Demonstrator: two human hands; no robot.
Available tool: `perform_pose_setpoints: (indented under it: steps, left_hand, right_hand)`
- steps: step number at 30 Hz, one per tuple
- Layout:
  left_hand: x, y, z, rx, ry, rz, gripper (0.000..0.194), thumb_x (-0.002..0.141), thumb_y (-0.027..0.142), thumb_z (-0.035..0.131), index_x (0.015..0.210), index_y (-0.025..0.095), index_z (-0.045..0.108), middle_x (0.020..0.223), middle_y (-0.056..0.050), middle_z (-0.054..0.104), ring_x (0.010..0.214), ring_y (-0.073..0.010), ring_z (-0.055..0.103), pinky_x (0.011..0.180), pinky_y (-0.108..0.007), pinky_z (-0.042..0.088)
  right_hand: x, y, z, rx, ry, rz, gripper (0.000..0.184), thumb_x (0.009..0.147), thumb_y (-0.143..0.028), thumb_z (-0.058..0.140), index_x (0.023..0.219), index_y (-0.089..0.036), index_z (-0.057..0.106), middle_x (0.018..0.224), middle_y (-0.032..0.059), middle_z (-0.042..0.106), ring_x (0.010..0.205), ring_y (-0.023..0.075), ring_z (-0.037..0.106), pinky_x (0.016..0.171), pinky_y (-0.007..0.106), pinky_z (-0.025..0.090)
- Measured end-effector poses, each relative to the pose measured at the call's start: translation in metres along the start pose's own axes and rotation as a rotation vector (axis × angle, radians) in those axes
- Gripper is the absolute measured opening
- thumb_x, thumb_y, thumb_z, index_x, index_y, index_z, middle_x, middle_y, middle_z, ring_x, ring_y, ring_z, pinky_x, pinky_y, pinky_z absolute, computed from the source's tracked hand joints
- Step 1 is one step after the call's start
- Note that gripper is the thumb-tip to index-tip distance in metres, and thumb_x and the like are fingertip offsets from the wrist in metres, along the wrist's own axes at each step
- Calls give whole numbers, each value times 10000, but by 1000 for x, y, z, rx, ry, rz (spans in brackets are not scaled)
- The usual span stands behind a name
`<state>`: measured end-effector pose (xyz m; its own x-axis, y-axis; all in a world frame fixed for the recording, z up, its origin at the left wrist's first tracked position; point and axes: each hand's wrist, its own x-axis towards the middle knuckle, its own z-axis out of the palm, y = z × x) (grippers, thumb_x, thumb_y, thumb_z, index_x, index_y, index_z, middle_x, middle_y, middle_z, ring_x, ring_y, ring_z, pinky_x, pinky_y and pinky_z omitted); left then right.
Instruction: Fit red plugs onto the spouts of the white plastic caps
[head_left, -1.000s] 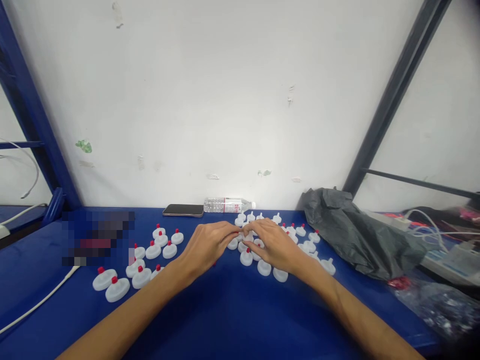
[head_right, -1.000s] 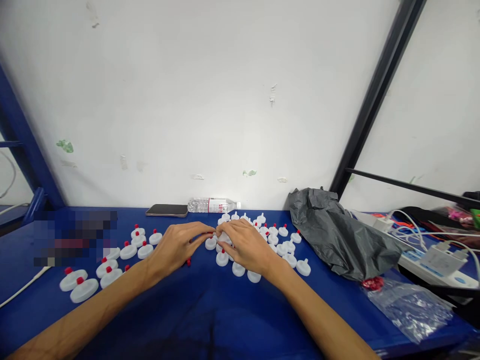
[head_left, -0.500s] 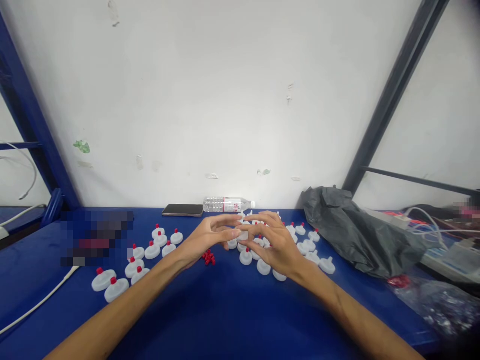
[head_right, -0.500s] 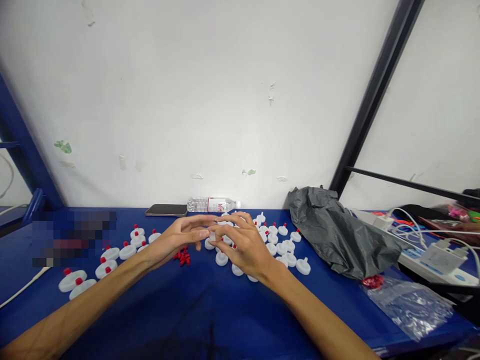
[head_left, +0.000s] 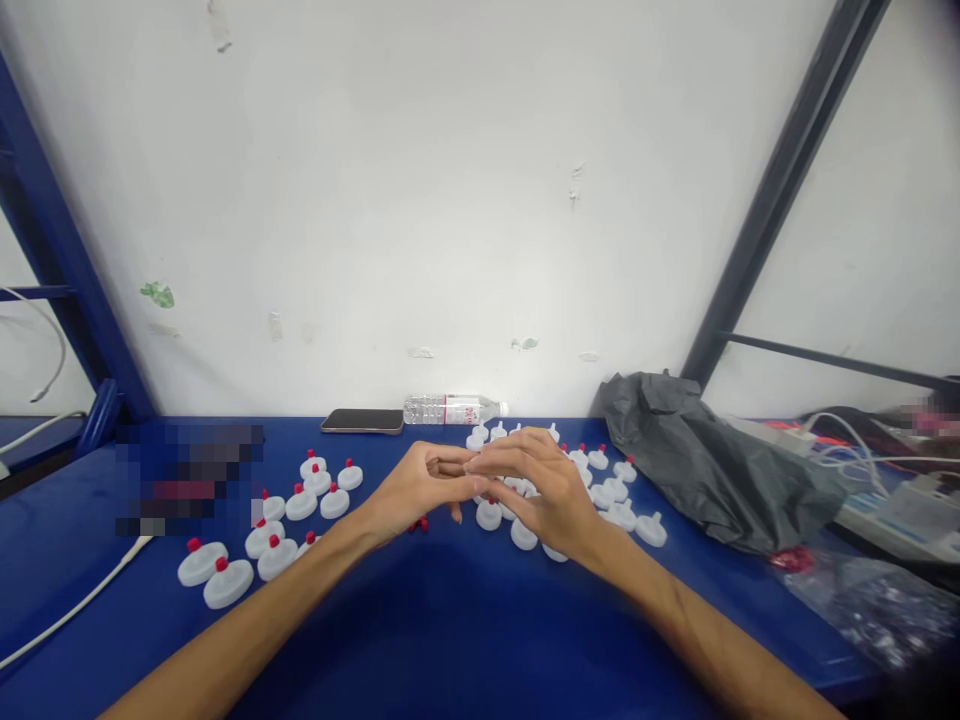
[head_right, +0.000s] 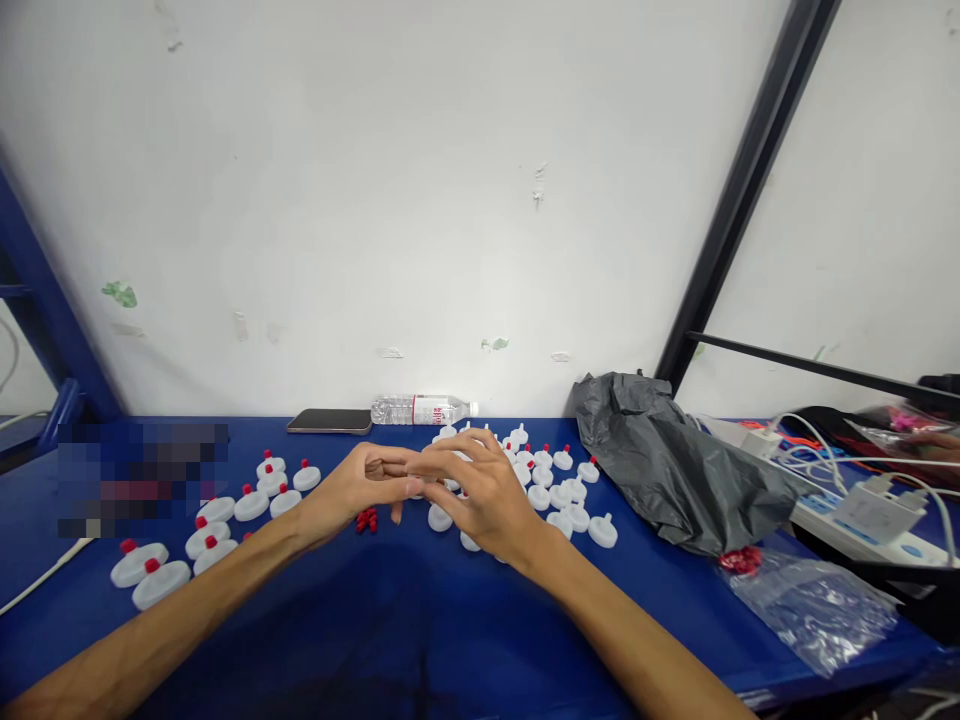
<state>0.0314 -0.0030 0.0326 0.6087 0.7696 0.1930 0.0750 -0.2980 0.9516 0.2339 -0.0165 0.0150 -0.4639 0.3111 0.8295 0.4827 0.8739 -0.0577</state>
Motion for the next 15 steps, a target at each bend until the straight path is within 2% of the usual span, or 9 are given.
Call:
perform_pose_setpoints:
  steps: [3,5,7,10,13,15]
  left_hand:
    - [1,-1,-5,274,56,-1,444,842,517,633,1118,180,718,1028,-89,736,813,-205,634,696,-317,513]
    - [0,-3,-13,540,90,16,372,829,481,643,1069,206,713,1053,-68,716,907,-223,620,798,-338,494]
    - [-3,-7,-24,734,63,13,250,794,407,674,957,220,708,1030,-45,687,985,-232,591,885,-347,456]
    - [-7,-12,-40,833,-50,-58,170,754,374,708,854,237,712,1004,-26,645,1016,-235,561,877,-325,436]
    - [-9,-17,-50,825,-124,-117,177,722,408,742,817,259,745,988,-14,644,1009,-238,552,846,-305,434]
    - [-8,-19,-54,805,-159,-140,161,697,399,764,792,269,764,985,-10,662,1023,-241,553,858,-301,430]
  right_hand:
    - [3,8,-8,-64,31,2,165,933,-215,658,1083,-282,666,976,15,763,980,209,690,906,411,482]
    - [4,20,-17,-124,82,96,106,934,-241,655,1036,-259,681,976,31,759,959,215,686,892,399,491]
    - [3,37,-29,-211,118,233,83,941,-279,639,991,-236,689,977,48,751,947,227,680,884,395,494]
    - [-4,71,-47,-313,94,449,146,937,-339,624,958,-219,704,936,45,753,871,223,694,849,366,499]
    - [-17,102,-56,-363,-46,690,185,940,-345,590,935,-216,722,905,29,768,827,200,711,776,304,508]
    - [-25,116,-57,-406,-119,787,172,919,-333,605,908,-217,731,874,26,774,821,197,716,751,282,503]
